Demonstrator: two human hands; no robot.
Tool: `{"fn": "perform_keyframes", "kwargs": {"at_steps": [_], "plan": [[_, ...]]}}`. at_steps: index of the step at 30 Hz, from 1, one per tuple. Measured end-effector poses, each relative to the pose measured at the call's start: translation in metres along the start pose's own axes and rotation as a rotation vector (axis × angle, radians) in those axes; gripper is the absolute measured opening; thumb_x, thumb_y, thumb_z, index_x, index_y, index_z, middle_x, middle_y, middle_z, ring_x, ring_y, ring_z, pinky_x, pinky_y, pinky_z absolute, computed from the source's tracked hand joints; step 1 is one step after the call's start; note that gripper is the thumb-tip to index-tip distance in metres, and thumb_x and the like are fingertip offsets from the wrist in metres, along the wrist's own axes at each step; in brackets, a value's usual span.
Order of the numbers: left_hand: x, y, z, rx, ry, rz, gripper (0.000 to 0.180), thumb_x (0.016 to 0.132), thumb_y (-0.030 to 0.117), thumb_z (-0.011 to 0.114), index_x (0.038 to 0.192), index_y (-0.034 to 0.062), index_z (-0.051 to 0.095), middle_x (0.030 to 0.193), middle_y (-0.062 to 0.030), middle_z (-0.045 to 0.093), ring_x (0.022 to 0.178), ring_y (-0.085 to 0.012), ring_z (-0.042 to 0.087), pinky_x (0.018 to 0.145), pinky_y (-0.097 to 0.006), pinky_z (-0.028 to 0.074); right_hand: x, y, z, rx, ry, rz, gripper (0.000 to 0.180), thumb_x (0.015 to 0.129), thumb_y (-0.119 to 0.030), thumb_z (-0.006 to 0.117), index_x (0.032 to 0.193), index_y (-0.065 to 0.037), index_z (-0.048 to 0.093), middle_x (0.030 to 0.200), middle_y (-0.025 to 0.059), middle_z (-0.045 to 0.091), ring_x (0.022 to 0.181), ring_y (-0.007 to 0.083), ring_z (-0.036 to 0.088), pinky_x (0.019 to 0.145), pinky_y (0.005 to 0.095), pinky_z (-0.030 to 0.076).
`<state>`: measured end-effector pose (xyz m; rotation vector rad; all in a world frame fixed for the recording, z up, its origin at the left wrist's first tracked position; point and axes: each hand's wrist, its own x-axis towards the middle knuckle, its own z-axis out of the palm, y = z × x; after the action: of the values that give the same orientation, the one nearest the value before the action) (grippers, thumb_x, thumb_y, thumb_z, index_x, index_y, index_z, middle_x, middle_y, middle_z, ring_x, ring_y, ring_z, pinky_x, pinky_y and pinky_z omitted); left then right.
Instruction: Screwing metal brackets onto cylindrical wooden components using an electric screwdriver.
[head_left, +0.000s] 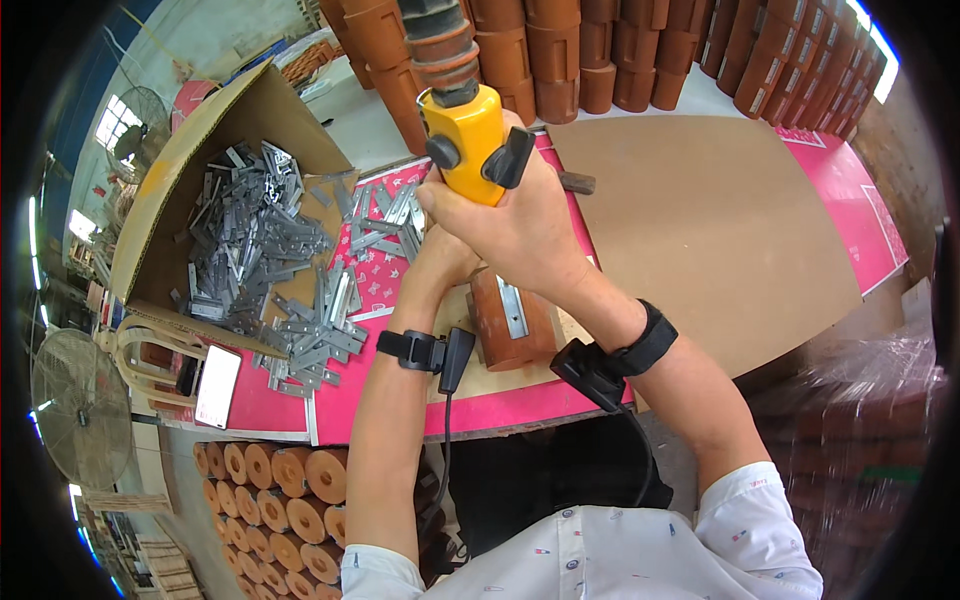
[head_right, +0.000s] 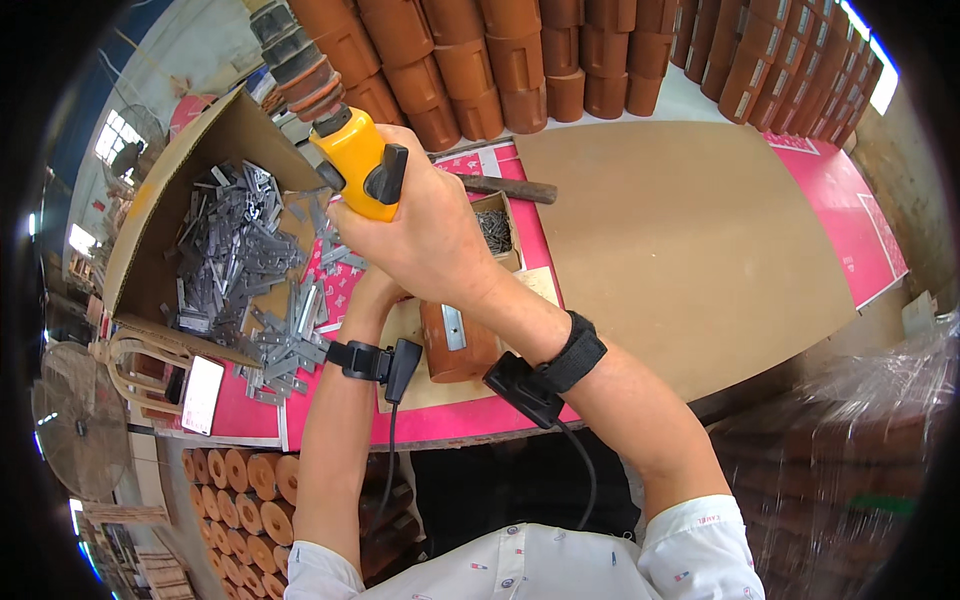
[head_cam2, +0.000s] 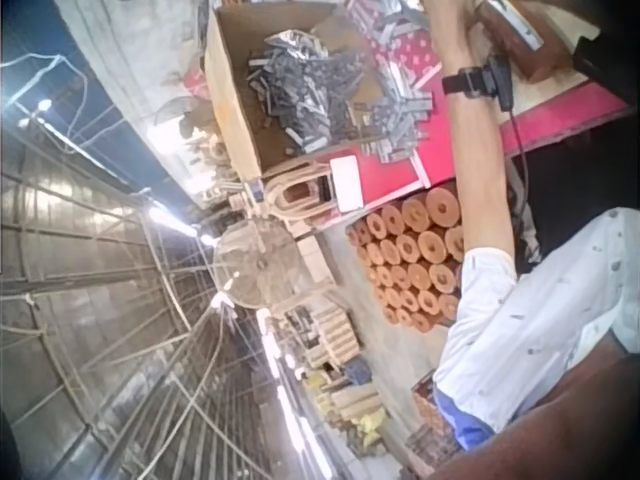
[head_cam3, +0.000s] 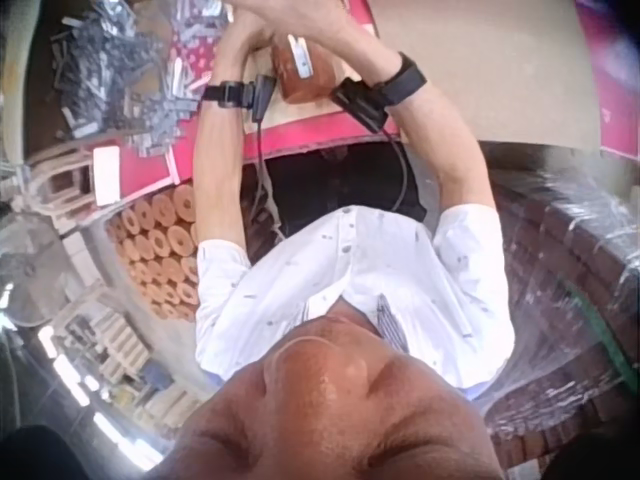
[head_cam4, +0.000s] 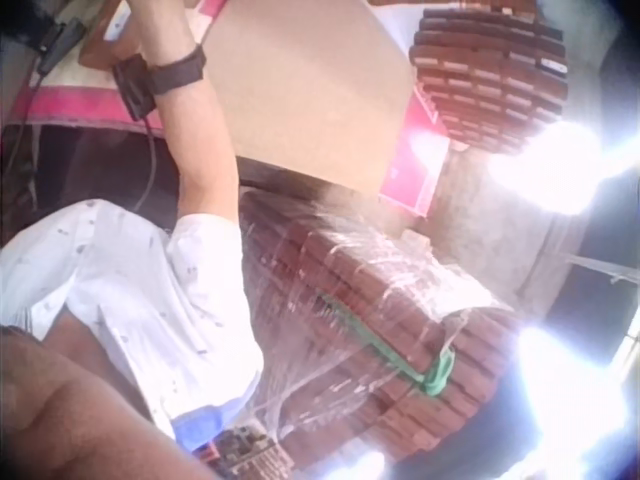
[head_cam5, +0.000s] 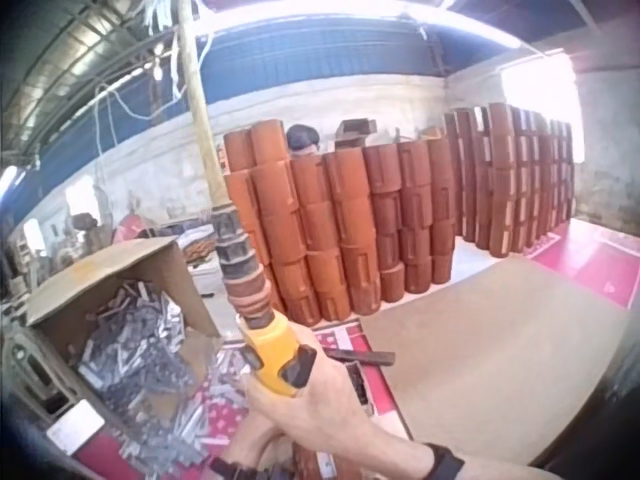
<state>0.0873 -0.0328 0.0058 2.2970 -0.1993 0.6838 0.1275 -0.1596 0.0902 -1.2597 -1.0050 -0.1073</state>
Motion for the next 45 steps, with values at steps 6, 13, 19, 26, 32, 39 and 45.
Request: {"fn": "perform_keyframes", "kwargs": {"at_steps": [6,13,19,26,32,39,45], "plan": [[0.003,0.000,0.004,-0.028,0.022,0.016,0.042,0.088,0.014,0.061,0.127,0.0049,0.049,0.129,-0.0159,0.051,0.115,-0.0335,0.052,0.093,-0.039,0.044,0.000,-0.001,-0.002,-0.012,-0.022,0.030,0.054,0.077,-0.017,0.071,0.121,0.001,0.045,0.091,0.0164,0.065,0.083,0.0302,0.067,0.076,0.0367,0.052],[-0.007,-0.018,0.003,0.037,0.224,-0.102,0.031,0.089,0.014,0.062,0.117,0.0024,0.058,0.106,-0.0087,0.063,0.095,-0.0279,0.062,0.083,-0.037,0.049,-0.001,-0.001,0.001,-0.032,-0.016,0.010,0.056,0.077,-0.018,0.071,0.122,0.001,0.044,0.094,0.0174,0.065,0.087,0.0306,0.066,0.079,0.0374,0.052],[-0.024,0.024,-0.008,-0.300,0.359,-0.511,0.015,0.091,0.006,0.059,0.102,-0.0017,0.063,0.085,-0.0079,0.068,0.080,-0.0184,0.068,0.070,-0.030,0.055,0.000,-0.003,-0.003,-0.061,-0.016,0.064,0.057,0.077,-0.020,0.071,0.123,0.001,0.044,0.092,0.0175,0.065,0.087,0.0304,0.067,0.078,0.0371,0.052],[-0.081,0.025,0.000,-1.184,0.667,-0.608,0.018,0.089,0.001,0.062,0.106,0.0011,0.057,0.099,-0.0120,0.065,0.094,-0.0256,0.067,0.078,-0.033,0.058,0.001,-0.002,-0.001,-0.032,-0.017,0.028,0.058,0.076,-0.021,0.072,0.123,0.000,0.045,0.092,0.0167,0.065,0.085,0.0284,0.067,0.077,0.0364,0.052],[-0.110,0.043,0.001,-1.114,0.650,-0.704,0.016,0.089,0.004,0.063,0.105,0.0048,0.058,0.096,-0.0073,0.065,0.090,-0.0197,0.066,0.079,-0.031,0.055,-0.001,0.000,0.000,-0.024,-0.001,0.063,0.057,0.076,-0.021,0.073,0.122,0.000,0.046,0.094,0.0158,0.066,0.087,0.0265,0.067,0.078,0.0352,0.051],[-0.126,0.059,0.009,-1.082,0.630,-0.677,0.017,0.088,0.004,0.064,0.105,0.0034,0.059,0.092,-0.0061,0.064,0.077,-0.0157,0.062,0.068,-0.027,0.052,-0.002,0.000,0.001,0.068,0.024,0.094,0.052,0.077,-0.019,0.073,0.119,0.000,0.049,0.094,0.0143,0.066,0.087,0.0218,0.066,0.079,0.0336,0.051],[-0.121,0.080,0.002,-0.876,0.540,-0.630,0.028,0.085,-0.001,0.065,0.112,0.0005,0.058,0.097,-0.0098,0.066,0.087,-0.0186,0.066,0.075,-0.031,0.054,0.001,-0.021,-0.007,0.169,0.036,0.084,0.044,0.077,-0.019,0.073,0.112,-0.001,0.053,0.090,0.0082,0.065,0.083,0.0146,0.063,0.075,0.0308,0.051]]}}
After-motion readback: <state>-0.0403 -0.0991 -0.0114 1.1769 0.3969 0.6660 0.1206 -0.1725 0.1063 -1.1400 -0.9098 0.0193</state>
